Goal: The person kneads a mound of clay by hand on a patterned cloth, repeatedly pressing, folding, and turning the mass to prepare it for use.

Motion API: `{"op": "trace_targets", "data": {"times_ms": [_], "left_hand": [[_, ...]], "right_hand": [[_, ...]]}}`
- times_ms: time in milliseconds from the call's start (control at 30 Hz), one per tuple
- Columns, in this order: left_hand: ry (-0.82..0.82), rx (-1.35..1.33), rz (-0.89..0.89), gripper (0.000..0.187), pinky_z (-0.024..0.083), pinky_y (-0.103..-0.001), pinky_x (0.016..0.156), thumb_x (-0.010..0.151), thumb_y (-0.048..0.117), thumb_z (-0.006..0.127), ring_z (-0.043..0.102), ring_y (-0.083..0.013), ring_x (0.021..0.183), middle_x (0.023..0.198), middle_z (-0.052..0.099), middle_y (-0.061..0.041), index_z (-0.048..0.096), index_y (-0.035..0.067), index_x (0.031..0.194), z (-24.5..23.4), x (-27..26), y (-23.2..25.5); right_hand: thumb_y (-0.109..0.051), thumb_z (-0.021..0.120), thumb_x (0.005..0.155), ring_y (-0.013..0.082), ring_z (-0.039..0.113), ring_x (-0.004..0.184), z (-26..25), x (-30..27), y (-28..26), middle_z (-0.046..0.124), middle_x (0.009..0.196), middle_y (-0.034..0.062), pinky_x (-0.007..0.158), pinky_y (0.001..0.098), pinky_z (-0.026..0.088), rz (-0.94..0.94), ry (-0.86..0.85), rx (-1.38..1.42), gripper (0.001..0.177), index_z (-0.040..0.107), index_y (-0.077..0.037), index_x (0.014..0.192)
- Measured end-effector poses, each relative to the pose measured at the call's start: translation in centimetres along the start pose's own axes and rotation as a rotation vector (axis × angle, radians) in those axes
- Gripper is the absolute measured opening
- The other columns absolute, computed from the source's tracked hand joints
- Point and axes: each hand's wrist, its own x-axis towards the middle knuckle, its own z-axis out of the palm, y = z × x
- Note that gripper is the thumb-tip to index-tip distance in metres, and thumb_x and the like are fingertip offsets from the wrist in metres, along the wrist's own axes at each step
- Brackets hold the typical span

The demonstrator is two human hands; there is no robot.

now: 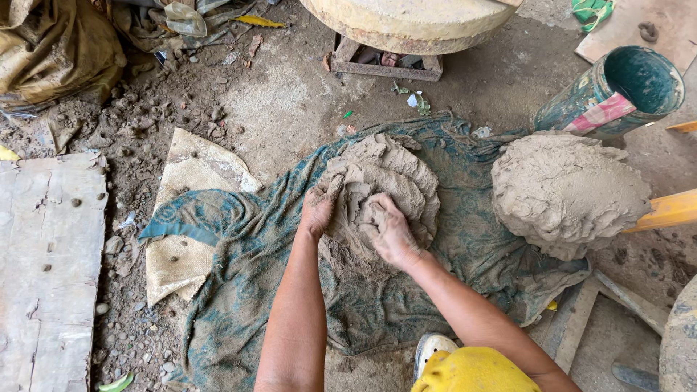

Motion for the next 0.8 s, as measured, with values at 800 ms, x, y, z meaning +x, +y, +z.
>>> {"op": "trace_targets", "data": {"times_ms": [800], "left_hand": [[-0.081,0.064,0.146,0.047,0.037,-0.033,0.115,0.102,0.033,0.056,0.052,-0.0207,0.138,0.147,0.06,-0.007,0.059,0.011,0.143,-0.1,0.6,0.1]], "right_hand": [[0.003,0.037,0.096,0.0256,0.057,0.127,4.7,-2.2,-3.2,0.057,0.141,0.0206,0.113,0.0345,0.046,-0.223,-0.016,-0.748,0.054,0.043,-0.008,0.148]]}}
